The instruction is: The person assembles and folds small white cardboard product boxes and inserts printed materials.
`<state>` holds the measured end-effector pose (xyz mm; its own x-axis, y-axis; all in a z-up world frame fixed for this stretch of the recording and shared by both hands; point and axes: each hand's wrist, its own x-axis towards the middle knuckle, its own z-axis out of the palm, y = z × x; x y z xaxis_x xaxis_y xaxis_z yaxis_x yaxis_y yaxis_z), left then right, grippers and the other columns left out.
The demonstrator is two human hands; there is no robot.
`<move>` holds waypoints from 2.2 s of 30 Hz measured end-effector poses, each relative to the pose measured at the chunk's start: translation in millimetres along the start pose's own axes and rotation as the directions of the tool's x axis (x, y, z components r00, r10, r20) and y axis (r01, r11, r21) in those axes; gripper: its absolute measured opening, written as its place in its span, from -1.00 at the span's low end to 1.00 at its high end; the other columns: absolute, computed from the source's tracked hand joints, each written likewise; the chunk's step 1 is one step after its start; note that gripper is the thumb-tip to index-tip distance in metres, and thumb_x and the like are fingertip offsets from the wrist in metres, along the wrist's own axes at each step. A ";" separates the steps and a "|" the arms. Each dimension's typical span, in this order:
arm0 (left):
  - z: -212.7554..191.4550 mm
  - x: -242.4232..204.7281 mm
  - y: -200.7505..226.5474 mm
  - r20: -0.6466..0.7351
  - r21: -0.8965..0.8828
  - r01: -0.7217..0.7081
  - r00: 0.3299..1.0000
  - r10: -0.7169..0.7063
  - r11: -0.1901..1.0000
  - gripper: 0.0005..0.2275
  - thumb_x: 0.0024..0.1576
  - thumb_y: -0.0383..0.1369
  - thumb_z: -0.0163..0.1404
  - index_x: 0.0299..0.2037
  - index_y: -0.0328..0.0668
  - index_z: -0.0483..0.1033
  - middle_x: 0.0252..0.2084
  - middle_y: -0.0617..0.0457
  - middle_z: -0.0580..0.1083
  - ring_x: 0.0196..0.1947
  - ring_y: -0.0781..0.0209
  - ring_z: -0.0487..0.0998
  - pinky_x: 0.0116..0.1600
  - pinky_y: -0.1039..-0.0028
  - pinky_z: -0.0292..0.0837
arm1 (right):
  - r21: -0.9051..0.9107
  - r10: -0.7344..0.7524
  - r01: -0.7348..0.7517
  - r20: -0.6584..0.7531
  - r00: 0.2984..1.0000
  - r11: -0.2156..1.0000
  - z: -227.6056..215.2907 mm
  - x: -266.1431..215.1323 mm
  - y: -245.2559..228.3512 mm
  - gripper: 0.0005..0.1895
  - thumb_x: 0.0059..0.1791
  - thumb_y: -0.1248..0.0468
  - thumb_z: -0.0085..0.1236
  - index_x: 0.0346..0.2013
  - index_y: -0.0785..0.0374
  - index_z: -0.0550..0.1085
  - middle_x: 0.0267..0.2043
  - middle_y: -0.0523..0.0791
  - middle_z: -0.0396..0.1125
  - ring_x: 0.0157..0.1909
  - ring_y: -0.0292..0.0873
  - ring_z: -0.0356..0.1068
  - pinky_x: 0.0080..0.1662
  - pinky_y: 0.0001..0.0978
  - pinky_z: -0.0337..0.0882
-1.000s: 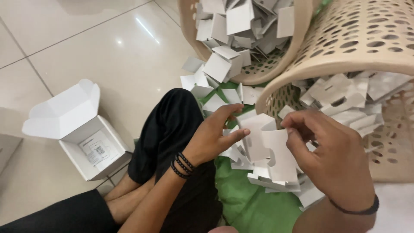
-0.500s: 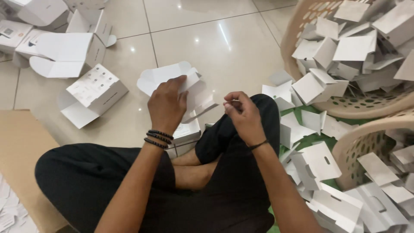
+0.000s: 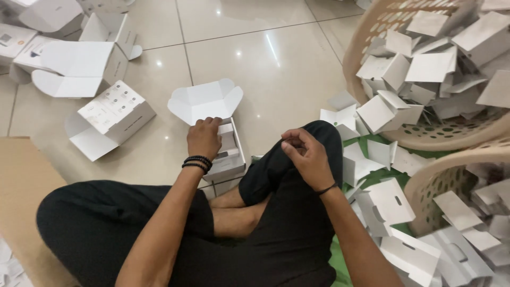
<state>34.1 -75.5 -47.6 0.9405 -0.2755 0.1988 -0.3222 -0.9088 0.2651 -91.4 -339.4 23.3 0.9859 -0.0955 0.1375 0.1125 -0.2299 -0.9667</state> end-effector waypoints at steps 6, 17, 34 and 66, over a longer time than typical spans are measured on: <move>-30.7 15.4 84.9 -0.176 -0.202 -0.171 0.975 0.136 0.964 -0.71 0.06 -0.37 0.16 0.00 -0.10 0.57 -0.03 0.05 0.54 0.01 0.00 0.49 0.02 0.19 0.41 | -0.404 -0.154 0.011 -0.322 0.934 0.915 -100.0 4.5 37.1 -0.87 0.04 0.29 0.19 -0.13 0.22 0.56 -0.22 -0.15 0.51 -0.18 -0.24 0.54 -0.13 -0.43 0.49; -36.0 25.2 185.1 -0.182 -0.456 -0.330 0.944 0.277 0.827 -0.81 0.13 -0.27 0.13 -0.09 -0.06 0.60 -0.06 0.12 0.56 0.03 0.07 0.53 0.04 0.23 0.49 | -0.745 0.088 -0.244 -0.243 0.966 0.621 -185.8 58.0 149.1 -0.73 -0.10 0.12 0.25 -0.13 0.07 0.62 -0.27 -0.02 0.51 -0.21 0.09 0.48 -0.12 -0.07 0.45; -111.0 -1.0 142.6 -0.522 0.110 -0.436 0.739 0.425 0.893 -0.20 -0.16 -0.22 0.28 0.38 0.07 0.22 0.36 -0.05 0.22 0.32 -0.05 0.29 0.28 0.04 0.37 | -0.530 -0.213 0.195 0.027 0.977 0.825 -15.6 73.3 -77.4 -0.79 0.04 0.17 0.21 -0.24 0.27 0.60 -0.64 -0.09 0.25 -0.59 -0.20 0.25 -0.41 -0.30 0.27; 60.1 -42.2 -39.3 0.136 -0.486 0.458 0.881 -0.453 0.745 -0.36 0.31 0.01 -0.36 0.51 -0.24 -0.05 0.56 -0.26 -0.05 0.55 -0.23 -0.13 0.55 0.11 -0.22 | -0.645 0.153 -0.003 0.177 0.972 0.764 128.7 53.9 48.5 -0.28 -0.03 0.06 0.18 0.36 0.21 0.21 0.17 0.15 0.29 0.21 0.22 0.30 0.19 0.01 0.35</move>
<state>13.6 -47.0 -123.0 0.9893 0.1264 -0.0728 0.1381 -0.6508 0.7466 -16.9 -231.1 -44.0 0.9977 0.0437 -0.0525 0.0035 -0.8000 -0.6000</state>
